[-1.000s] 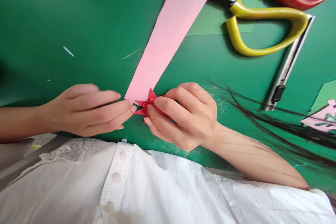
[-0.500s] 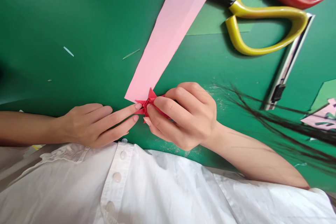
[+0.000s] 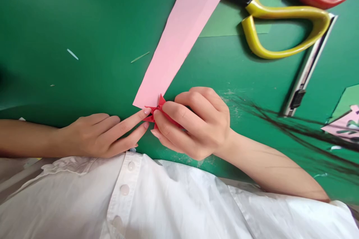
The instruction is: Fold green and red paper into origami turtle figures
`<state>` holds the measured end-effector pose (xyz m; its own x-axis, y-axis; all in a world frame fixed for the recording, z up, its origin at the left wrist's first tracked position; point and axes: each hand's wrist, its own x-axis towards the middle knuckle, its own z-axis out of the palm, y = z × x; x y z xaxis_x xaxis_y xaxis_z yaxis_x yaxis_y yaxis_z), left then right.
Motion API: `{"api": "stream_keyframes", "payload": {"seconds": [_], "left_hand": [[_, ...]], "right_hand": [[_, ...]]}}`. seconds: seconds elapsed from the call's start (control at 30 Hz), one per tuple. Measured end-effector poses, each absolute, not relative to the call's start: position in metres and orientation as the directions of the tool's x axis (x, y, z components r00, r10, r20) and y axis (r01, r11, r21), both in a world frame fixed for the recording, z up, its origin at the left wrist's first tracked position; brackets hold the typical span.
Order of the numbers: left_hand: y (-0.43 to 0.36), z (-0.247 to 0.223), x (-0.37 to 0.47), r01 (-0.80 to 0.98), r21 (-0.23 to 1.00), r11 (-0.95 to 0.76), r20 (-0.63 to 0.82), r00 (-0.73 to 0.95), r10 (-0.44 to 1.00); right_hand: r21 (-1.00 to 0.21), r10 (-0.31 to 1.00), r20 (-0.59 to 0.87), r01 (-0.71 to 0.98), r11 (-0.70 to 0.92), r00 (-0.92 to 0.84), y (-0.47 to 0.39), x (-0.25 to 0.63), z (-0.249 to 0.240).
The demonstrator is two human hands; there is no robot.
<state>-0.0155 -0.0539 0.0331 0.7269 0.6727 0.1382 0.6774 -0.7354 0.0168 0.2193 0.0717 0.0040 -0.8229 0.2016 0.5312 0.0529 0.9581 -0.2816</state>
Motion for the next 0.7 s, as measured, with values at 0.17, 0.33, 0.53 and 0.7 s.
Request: {"api": "stream_keyframes", "payload": {"seconds": [0.17, 0.33, 0.53, 0.7], "left_hand": [[-0.0558, 0.0380, -0.0134, 0.676, 0.017, -0.737, 0.083, 0.734, 0.675], [-0.0590, 0.0403, -0.0109, 0.695, -0.017, -0.719, 0.034, 0.719, 0.694], [-0.0630, 0.0407, -0.0087, 0.708, -0.041, -0.705, 0.002, 0.706, 0.708], [-0.0621, 0.0404, -0.0081, 0.716, -0.037, -0.697, 0.023, 0.698, 0.716]], "right_hand": [[-0.294, 0.282, 0.553, 0.133, 0.946, -0.784, 0.0648, 0.2138, -0.0005], [-0.281, 0.321, 0.474, 0.205, 0.938, -0.820, 0.0614, 0.2116, 0.0004], [-0.281, 0.304, 0.466, 0.187, 0.941, -0.831, 0.0646, 0.2125, 0.0000], [-0.251, 0.287, 0.439, 0.190, 0.949, -0.852, 0.0663, 0.2124, 0.0001]]}}
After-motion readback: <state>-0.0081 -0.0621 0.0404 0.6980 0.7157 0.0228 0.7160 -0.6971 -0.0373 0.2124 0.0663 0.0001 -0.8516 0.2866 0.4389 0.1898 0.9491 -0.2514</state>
